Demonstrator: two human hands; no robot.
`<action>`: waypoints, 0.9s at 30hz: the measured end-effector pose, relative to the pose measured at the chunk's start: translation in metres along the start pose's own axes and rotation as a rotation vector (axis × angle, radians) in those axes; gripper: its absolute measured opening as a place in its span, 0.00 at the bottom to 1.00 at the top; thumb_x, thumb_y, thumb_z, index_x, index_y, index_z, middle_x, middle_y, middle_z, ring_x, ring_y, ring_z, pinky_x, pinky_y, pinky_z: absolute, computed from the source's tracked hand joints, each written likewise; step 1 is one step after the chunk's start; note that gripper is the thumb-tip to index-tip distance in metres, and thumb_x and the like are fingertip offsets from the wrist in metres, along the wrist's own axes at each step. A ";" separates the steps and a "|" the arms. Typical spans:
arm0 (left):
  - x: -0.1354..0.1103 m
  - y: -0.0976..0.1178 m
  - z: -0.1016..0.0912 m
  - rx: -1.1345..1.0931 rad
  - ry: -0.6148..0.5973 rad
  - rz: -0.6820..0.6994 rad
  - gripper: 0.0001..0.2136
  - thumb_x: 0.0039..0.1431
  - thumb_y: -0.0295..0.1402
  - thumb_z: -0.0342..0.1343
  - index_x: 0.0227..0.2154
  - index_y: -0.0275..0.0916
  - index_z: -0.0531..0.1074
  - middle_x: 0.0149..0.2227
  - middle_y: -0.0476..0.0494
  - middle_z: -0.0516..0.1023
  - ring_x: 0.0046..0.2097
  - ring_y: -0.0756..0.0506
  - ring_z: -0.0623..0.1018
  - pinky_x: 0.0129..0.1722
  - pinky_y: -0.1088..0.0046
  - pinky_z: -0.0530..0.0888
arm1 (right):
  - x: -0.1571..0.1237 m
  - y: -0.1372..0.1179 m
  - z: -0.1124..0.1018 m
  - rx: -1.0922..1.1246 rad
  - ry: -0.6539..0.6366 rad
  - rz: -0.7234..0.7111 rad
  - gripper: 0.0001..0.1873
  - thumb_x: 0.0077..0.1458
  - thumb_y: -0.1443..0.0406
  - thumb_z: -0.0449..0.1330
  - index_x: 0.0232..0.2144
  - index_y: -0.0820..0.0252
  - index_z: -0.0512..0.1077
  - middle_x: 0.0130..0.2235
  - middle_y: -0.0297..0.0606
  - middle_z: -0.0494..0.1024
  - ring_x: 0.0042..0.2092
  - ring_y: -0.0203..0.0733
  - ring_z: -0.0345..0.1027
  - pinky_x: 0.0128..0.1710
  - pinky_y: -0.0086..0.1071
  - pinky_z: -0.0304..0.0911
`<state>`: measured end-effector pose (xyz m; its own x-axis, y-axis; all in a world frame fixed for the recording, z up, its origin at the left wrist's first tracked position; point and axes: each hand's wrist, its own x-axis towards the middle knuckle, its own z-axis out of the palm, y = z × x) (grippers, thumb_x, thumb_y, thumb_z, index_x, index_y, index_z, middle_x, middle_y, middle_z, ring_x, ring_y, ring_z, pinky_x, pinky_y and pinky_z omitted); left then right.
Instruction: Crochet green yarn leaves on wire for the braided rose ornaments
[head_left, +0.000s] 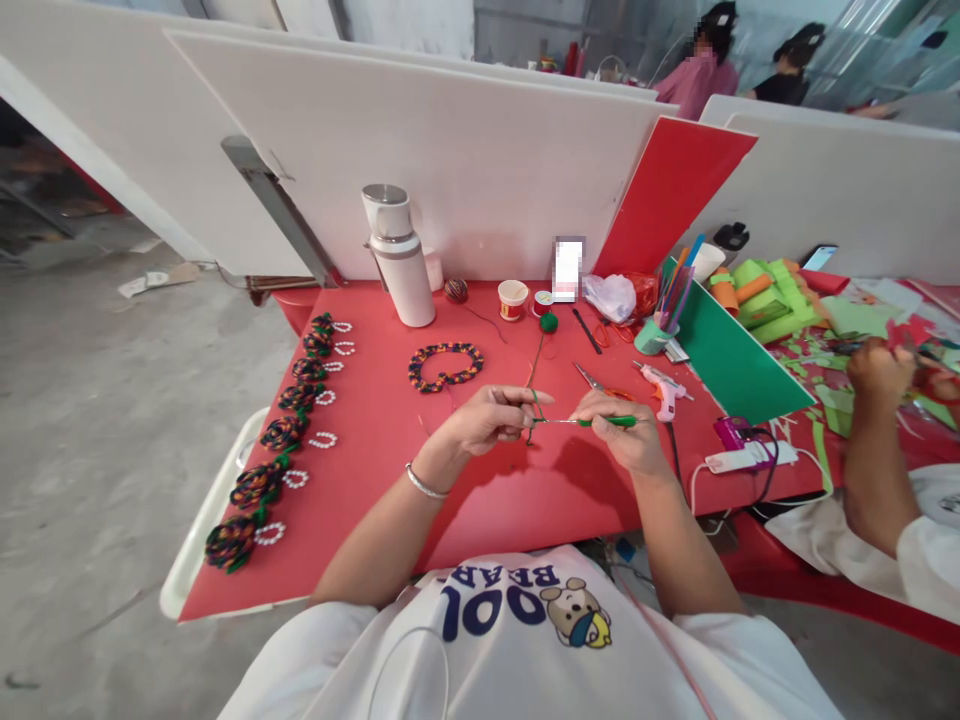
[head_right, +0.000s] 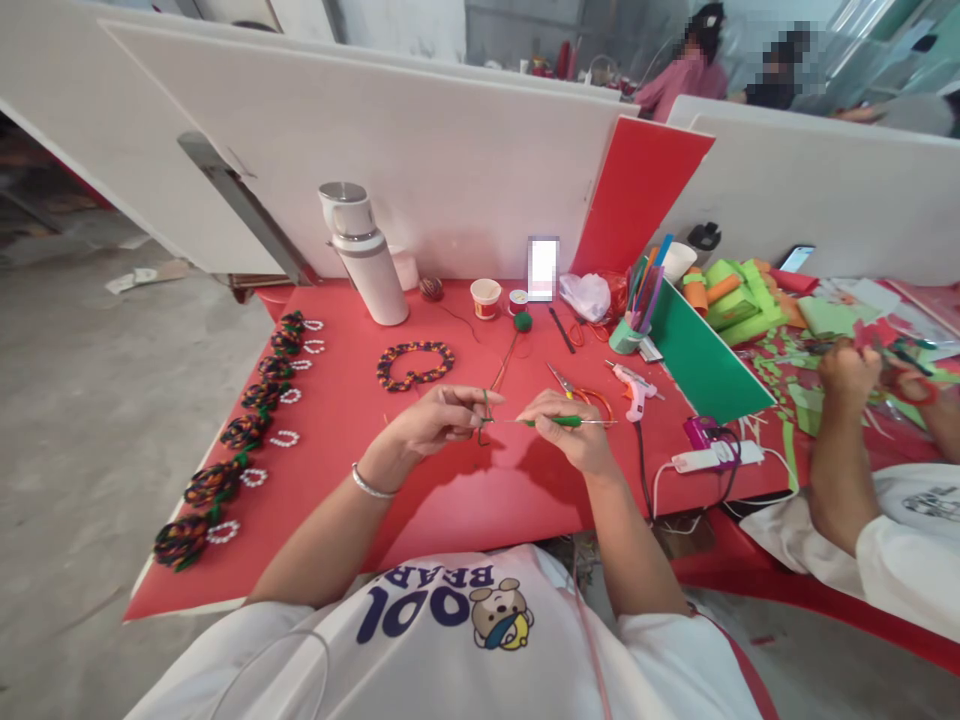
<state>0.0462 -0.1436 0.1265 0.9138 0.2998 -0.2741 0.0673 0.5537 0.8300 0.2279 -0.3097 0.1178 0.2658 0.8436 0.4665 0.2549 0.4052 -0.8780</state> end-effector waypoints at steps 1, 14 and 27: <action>0.000 0.000 0.001 -0.003 0.001 0.001 0.21 0.34 0.25 0.67 0.37 0.33 0.84 0.23 0.49 0.74 0.19 0.58 0.61 0.21 0.76 0.48 | -0.001 0.004 0.003 0.045 0.028 0.019 0.07 0.60 0.57 0.66 0.37 0.48 0.84 0.35 0.37 0.85 0.38 0.45 0.75 0.41 0.42 0.70; 0.004 -0.011 0.022 -0.001 0.084 0.174 0.25 0.39 0.30 0.71 0.45 0.33 0.82 0.24 0.53 0.73 0.21 0.56 0.64 0.21 0.76 0.55 | -0.014 0.031 0.053 0.053 0.333 -0.037 0.08 0.62 0.56 0.65 0.42 0.46 0.83 0.44 0.37 0.86 0.46 0.45 0.79 0.48 0.42 0.74; 0.016 -0.024 0.032 -0.030 0.358 0.419 0.28 0.38 0.34 0.76 0.46 0.31 0.81 0.22 0.52 0.74 0.23 0.56 0.66 0.26 0.77 0.63 | -0.016 0.014 0.068 -0.786 0.420 -0.444 0.17 0.63 0.68 0.63 0.52 0.46 0.78 0.47 0.39 0.86 0.45 0.44 0.79 0.45 0.43 0.71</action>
<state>0.0718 -0.1772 0.1184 0.6663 0.7419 -0.0752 -0.2893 0.3501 0.8909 0.1644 -0.2937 0.0911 0.2660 0.4177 0.8688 0.9140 0.1772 -0.3650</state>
